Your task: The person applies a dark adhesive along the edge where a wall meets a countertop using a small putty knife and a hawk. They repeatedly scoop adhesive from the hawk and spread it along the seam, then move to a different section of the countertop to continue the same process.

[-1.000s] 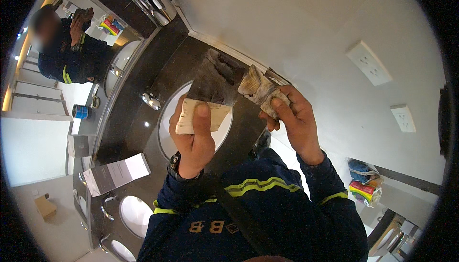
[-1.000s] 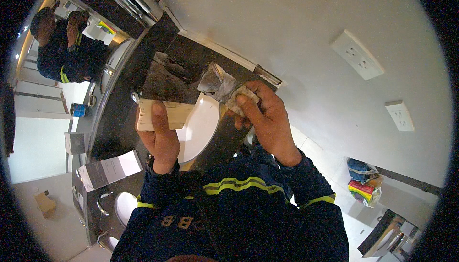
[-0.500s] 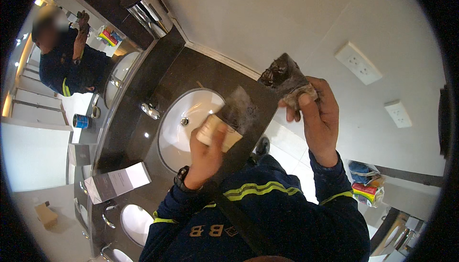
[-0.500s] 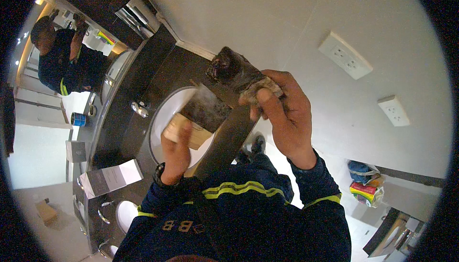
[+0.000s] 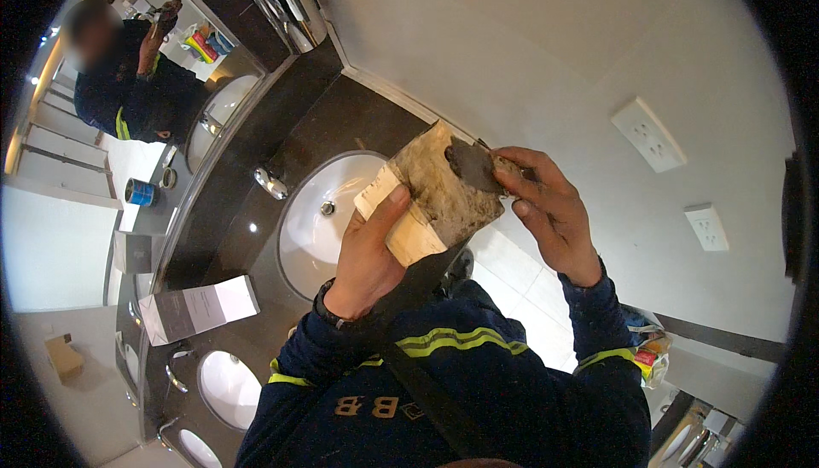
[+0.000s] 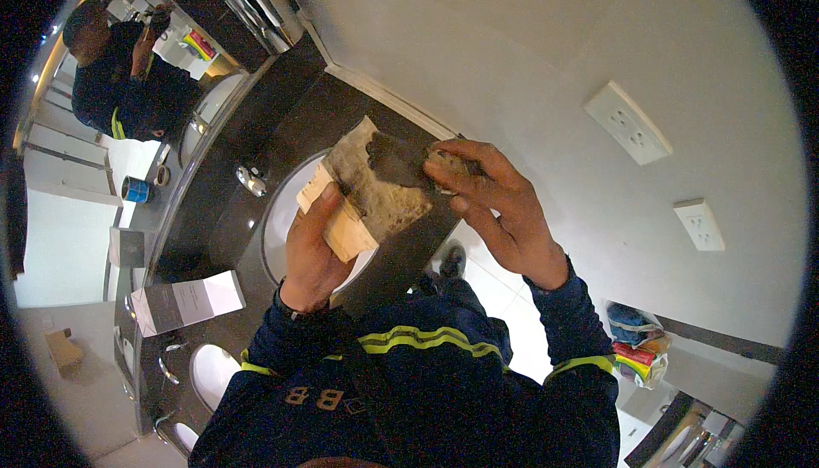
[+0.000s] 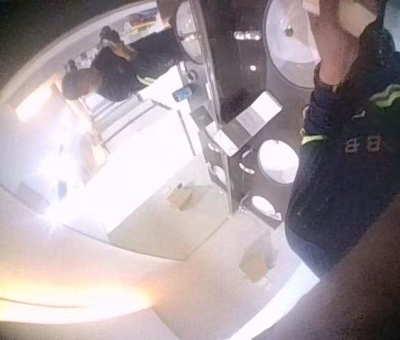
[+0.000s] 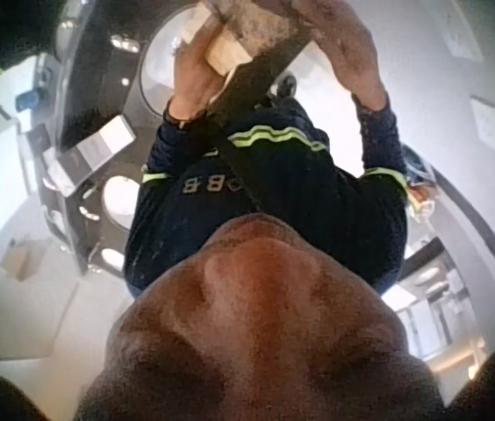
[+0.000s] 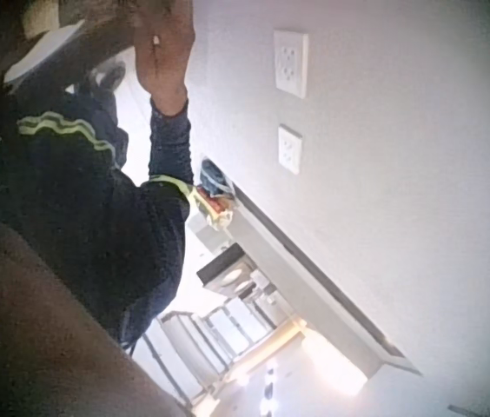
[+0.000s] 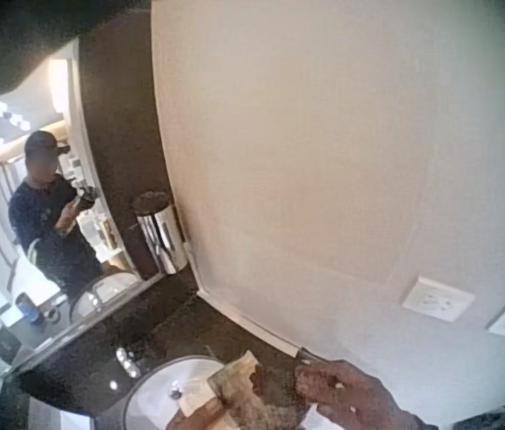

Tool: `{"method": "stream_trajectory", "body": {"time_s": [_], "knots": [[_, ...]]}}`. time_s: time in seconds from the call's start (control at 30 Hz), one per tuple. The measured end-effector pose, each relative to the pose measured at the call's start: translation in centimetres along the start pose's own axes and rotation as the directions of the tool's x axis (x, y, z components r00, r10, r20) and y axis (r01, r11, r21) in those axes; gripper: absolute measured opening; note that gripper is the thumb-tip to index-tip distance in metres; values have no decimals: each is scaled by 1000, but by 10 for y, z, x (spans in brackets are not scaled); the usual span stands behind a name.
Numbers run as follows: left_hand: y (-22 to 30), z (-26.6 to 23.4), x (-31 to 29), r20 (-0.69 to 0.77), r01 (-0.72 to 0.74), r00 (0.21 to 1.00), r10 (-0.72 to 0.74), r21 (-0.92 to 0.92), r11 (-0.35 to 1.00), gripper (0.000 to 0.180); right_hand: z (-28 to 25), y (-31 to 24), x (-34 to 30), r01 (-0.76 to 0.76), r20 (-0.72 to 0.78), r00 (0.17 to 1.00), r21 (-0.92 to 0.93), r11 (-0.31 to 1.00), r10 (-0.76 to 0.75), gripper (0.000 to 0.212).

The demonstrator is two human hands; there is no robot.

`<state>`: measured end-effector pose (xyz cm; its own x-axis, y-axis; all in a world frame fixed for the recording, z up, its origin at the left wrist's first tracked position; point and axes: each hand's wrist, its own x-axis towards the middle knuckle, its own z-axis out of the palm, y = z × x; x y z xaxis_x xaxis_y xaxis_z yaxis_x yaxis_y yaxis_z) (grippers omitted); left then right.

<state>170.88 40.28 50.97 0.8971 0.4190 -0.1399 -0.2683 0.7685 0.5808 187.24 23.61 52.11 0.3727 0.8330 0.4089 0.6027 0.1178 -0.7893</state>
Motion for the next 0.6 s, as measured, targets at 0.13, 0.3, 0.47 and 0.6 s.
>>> {"method": "stream_trajectory", "body": {"time_s": [0.13, 0.3, 0.47, 0.6], "knots": [[3, 0, -4, -13, 9, 1000, -8, 78, 997, 39, -4, 4, 2, -15, -47, 999, -151, 988, 8, 34], [6, 3, -8, 3, -56, 998, 56, 49, 997, 36, -11, 18, 4, -131, -241, 964, -56, 990, 114, 29], [5, 4, -5, 14, 67, 998, -68, 49, 997, 37, -4, 7, 12, -261, -8, 869, 842, 472, 495, 36], [-6, 6, 4, 26, 168, 985, -168, -22, 985, 38, 11, 17, 11, -327, 255, 903, 930, 167, 347, 34]]}}
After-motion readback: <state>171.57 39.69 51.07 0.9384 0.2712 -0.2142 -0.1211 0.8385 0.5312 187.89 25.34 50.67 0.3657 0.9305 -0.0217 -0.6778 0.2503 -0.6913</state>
